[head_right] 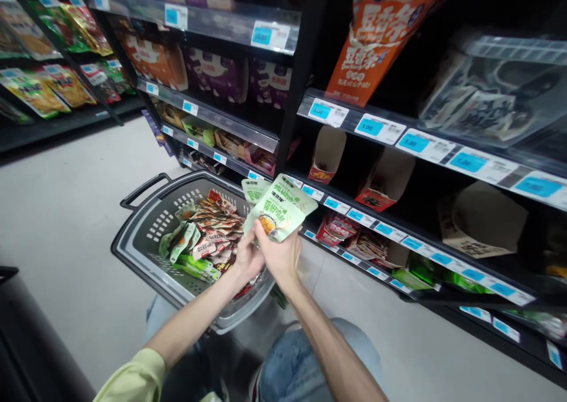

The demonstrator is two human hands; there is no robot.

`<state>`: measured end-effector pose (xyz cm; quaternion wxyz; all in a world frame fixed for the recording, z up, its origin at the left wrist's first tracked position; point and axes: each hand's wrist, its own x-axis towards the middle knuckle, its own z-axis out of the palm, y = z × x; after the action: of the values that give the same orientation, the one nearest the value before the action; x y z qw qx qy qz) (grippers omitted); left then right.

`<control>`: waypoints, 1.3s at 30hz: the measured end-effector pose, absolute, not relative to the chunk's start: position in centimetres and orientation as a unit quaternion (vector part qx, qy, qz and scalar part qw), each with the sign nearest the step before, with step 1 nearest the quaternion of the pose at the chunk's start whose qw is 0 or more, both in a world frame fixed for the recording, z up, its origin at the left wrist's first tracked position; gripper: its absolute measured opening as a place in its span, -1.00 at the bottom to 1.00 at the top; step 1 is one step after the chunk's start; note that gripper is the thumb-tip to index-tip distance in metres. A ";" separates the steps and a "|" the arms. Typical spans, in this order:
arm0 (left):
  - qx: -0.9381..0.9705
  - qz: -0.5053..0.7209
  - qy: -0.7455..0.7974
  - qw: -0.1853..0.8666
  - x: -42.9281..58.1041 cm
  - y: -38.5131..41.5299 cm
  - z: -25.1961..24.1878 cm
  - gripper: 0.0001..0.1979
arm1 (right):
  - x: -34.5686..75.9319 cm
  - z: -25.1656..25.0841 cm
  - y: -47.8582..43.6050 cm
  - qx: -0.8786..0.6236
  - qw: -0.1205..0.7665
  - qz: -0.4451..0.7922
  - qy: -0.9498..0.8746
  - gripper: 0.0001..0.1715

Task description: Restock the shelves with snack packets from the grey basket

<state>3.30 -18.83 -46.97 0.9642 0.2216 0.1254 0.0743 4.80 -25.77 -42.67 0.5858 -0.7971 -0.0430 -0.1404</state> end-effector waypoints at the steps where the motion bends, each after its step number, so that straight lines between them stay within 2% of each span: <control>1: 0.227 0.070 0.129 0.963 3.5 -18.4 -47.0 -0.53 | 5.0 -42.5 -25.9 -0.816 0.558 -0.136 -0.068 -0.34; 3: 0.248 0.075 0.131 0.957 3.8 -17.6 -47.1 -0.52 | 5.4 -42.1 -26.3 -0.817 0.553 -0.120 -0.112 -0.41; 8: 0.320 0.048 0.092 0.942 3.8 -16.6 -47.2 -0.35 | 5.9 -41.8 -26.5 -0.664 0.742 -0.055 -0.076 -0.24; 12: 0.347 0.039 0.078 0.934 3.4 -17.2 -47.4 -0.34 | 5.1 -41.7 -25.5 -0.589 0.806 -0.043 -0.027 -0.27; 20: 0.449 0.057 0.028 0.891 3.5 -16.5 -48.4 -0.45 | 5.7 -40.5 -26.9 -0.577 0.813 0.061 -0.046 -0.34; 26: 0.658 0.098 -0.056 0.744 2.7 -15.6 -47.1 -0.69 | 6.1 -40.4 -30.3 -0.573 0.796 0.173 -0.090 -0.30; 29: 0.740 0.133 -0.076 0.655 2.0 -16.2 -45.2 -0.72 | 6.3 -40.6 -32.4 -0.570 0.788 0.214 -0.093 -0.25; 32: 0.797 0.121 -0.068 0.588 0.8 -17.8 -43.0 -0.58 | 6.2 -41.2 -34.8 -0.578 0.779 0.235 -0.065 -0.24; 36: 0.799 0.136 -0.009 0.586 -3.2 -21.5 -40.9 -0.17 | 5.6 -43.6 -38.9 -0.590 0.776 0.223 0.009 -0.24; 37: 0.793 0.147 0.005 0.592 -4.7 -22.5 -41.0 -0.16 | 5.4 -44.8 -40.0 -0.598 0.774 0.208 0.030 -0.25; 39: 0.787 0.129 -0.013 0.604 -7.9 -24.6 -42.4 -0.27 | 5.1 -48.3 -42.1 -0.613 0.771 0.157 0.070 -0.26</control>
<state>-7.90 -24.56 -42.44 0.6037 0.7865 -0.0129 0.1295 5.06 -42.06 -48.26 0.7708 -0.6135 0.0705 0.1568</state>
